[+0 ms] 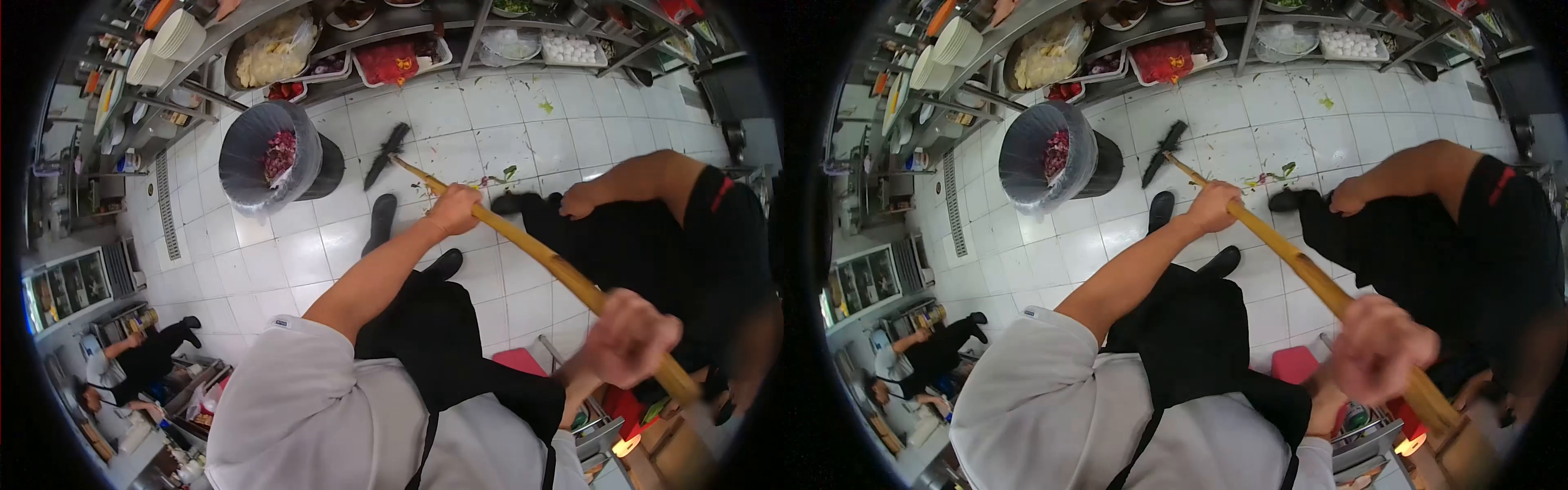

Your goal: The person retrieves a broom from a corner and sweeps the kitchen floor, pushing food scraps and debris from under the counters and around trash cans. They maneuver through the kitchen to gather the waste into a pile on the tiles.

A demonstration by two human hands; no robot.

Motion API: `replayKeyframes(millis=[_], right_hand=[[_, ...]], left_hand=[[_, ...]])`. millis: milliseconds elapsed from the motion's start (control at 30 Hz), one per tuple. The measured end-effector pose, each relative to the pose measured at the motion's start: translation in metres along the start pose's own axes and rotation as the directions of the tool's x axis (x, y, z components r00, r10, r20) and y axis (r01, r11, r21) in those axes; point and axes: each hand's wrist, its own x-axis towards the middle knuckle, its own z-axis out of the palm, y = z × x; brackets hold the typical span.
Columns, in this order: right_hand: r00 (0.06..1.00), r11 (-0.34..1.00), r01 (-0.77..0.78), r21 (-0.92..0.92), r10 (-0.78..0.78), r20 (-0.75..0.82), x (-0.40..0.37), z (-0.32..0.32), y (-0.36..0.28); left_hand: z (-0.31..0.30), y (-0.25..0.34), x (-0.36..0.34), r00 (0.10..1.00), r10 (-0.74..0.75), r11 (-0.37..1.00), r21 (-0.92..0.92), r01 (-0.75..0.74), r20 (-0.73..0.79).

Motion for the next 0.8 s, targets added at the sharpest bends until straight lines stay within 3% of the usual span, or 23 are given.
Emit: replayKeyframes(millis=[67, 133, 233, 267, 367, 567, 700, 800], right_hand=[[0.994, 0.992, 0.109, -0.066, -0.108, 0.013, 0.029, 0.006, -0.011], [0.982, 0.997, 0.080, -0.007, -0.078, 0.173, 0.052, 0.006, -0.002], [0.993, 0.991, 0.009, 0.134, -0.025, 0.118, 0.065, 0.016, 0.058], [0.981, 0.981, -0.013, 0.191, -0.025, 0.193, 0.069, 0.017, 0.076], [0.953, 0.978, -0.038, 0.204, -0.026, 0.301, 0.082, 0.048, 0.111], [0.938, 0.970, -0.174, 0.172, 0.110, 0.329, 0.107, 0.090, 0.143], [0.965, 0.961, -0.230, 0.155, 0.205, 0.162, 0.097, 0.085, 0.187], [0.950, 0.953, -0.286, 0.105, 0.296, -0.100, 0.095, 0.114, 0.207]], left_hand=[[-0.028, 0.022, 0.014, 0.999, 0.020, 0.999, -0.024, -0.021, -0.039], [-0.044, 0.013, 0.021, 0.997, 0.004, 1.000, -0.030, -0.006, -0.080], [-0.080, -0.037, 0.013, 0.988, -0.029, 0.999, 0.016, 0.032, -0.149], [-0.090, -0.048, 0.012, 0.987, -0.066, 0.997, 0.029, 0.071, -0.143], [-0.111, -0.079, 0.008, 0.974, -0.127, 0.991, 0.025, 0.134, -0.187], [-0.154, -0.114, 0.003, 0.970, -0.178, 0.981, 0.044, 0.187, -0.164], [-0.149, -0.155, 0.011, 0.948, -0.191, 0.977, 0.039, 0.208, -0.255], [-0.127, -0.195, 0.024, 0.966, -0.183, 0.977, 0.075, 0.199, -0.181]])
